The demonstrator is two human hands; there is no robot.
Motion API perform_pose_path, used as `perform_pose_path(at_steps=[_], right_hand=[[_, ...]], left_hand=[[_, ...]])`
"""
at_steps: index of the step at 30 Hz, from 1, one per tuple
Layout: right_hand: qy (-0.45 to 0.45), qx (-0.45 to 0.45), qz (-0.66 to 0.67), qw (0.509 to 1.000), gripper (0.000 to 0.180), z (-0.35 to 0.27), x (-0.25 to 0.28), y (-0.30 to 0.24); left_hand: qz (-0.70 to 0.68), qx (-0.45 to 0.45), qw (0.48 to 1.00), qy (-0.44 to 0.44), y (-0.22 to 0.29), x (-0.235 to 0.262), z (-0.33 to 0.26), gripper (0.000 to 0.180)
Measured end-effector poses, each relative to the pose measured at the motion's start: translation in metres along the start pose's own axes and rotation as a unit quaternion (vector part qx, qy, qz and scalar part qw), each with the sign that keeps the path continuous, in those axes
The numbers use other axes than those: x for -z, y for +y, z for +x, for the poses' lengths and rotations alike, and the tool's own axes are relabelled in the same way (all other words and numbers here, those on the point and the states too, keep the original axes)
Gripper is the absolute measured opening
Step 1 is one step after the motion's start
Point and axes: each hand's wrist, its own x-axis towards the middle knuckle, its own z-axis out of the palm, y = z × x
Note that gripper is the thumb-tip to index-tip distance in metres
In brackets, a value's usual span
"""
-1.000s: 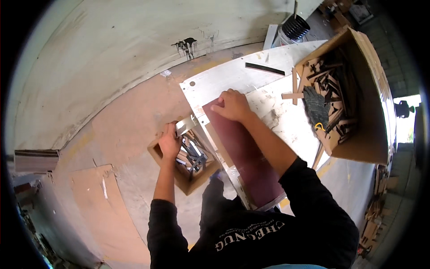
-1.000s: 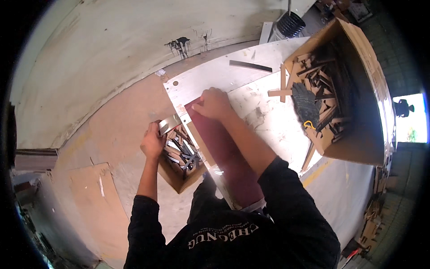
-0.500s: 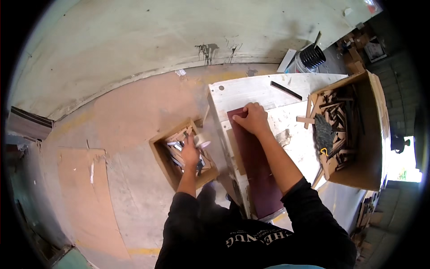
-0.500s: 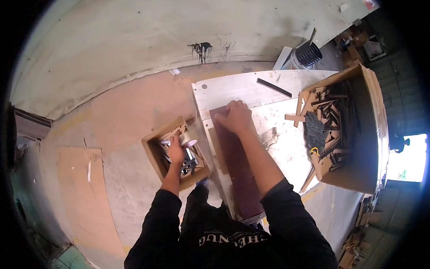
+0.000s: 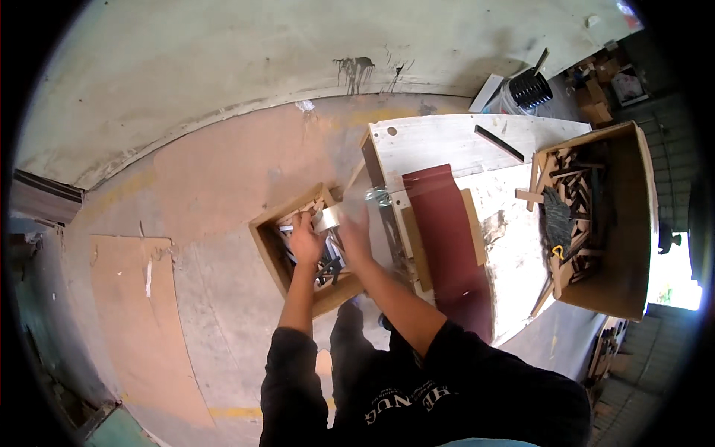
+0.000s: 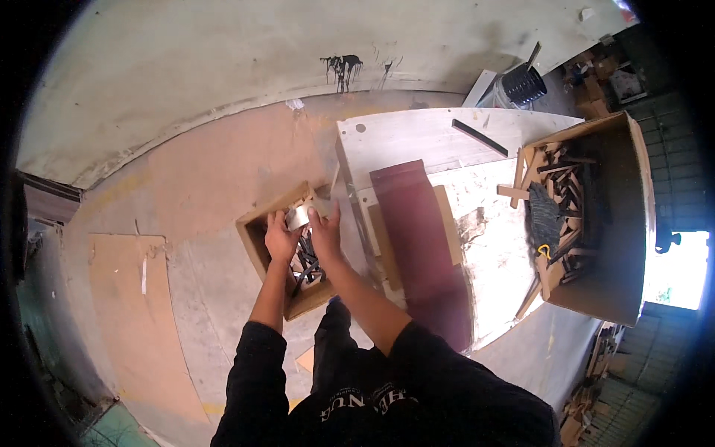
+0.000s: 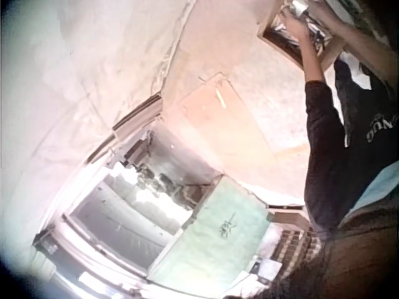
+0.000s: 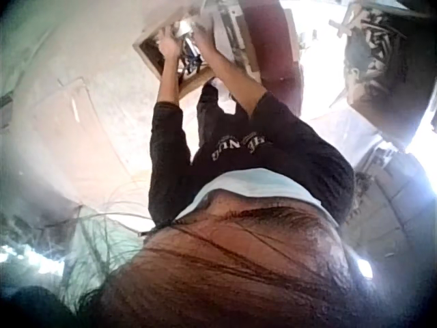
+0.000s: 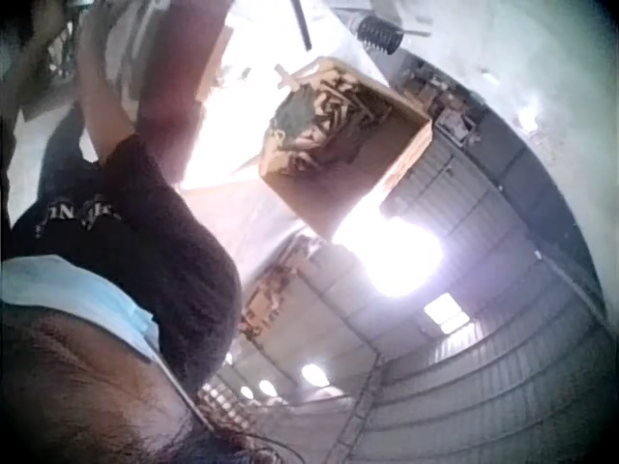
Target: The person applies adhesive tape to wooden strips on a workbench and places them into a small cardboard box before donning a work glove to handle more strips.
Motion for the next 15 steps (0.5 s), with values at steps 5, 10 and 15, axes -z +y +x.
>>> perform_pose_path(at_steps=[5,10,15], right_hand=[[0.076,0.114,0.086,0.987,0.038,0.039,-0.005,0.043],[0.106,0.169,0.062,0.978,0.034,0.053,0.005,0.052],[0.098,0.152,0.064,0.981,0.025,0.052,0.006,0.043]], left_hand=[[-0.104,-0.014,0.994,-0.028,-0.001,0.011,-0.004,0.061],[-0.177,-0.079,0.977,-0.084,-0.001,0.034,-0.003,0.043],[0.117,-0.303,0.941,-0.096,0.059,0.046,0.010,0.042]])
